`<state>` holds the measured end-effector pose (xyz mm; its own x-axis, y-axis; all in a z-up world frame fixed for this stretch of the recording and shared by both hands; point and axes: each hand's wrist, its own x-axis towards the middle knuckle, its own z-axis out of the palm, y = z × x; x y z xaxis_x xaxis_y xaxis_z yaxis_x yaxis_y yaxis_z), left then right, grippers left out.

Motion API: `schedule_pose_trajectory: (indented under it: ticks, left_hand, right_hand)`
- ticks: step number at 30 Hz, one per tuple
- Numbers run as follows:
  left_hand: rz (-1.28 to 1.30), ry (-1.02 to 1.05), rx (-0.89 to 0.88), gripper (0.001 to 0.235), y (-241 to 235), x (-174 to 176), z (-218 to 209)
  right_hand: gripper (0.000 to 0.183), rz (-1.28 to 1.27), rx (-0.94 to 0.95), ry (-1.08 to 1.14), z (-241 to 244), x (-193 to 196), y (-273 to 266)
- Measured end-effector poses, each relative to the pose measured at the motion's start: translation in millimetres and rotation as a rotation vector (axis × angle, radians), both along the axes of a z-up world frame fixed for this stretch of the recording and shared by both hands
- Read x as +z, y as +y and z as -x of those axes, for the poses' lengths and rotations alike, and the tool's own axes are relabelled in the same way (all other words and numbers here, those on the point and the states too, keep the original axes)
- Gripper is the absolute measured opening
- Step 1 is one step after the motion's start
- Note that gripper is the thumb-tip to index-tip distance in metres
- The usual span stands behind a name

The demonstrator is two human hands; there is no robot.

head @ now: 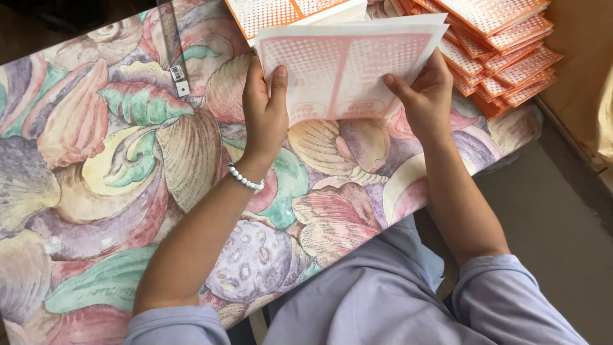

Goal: Folding flat paper bag templates into their final shape and stacking them on a table.

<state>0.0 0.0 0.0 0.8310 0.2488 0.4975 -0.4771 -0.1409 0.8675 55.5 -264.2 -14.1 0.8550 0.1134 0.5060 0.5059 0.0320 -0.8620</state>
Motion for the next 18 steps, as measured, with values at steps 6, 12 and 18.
schedule_pose_trajectory:
  ticks: [6, 12, 18]
  left_hand:
    - [0.014, 0.125, 0.058, 0.013, -5.0, -2.6, 1.9]
    - [-0.001, 0.043, 0.078, 0.016, -8.0, -2.4, 4.4]
    - [0.053, 0.054, 0.113, 0.021, -12.0, -9.9, 3.0]
  right_hand:
    - [0.055, -0.06, 0.142, -0.011, 0.4, -4.1, 1.4]
    - [0.055, 0.01, 0.094, -0.053, 3.5, 1.4, 3.2]
    - [0.041, -0.058, 0.053, -0.021, 1.2, -6.6, 3.6]
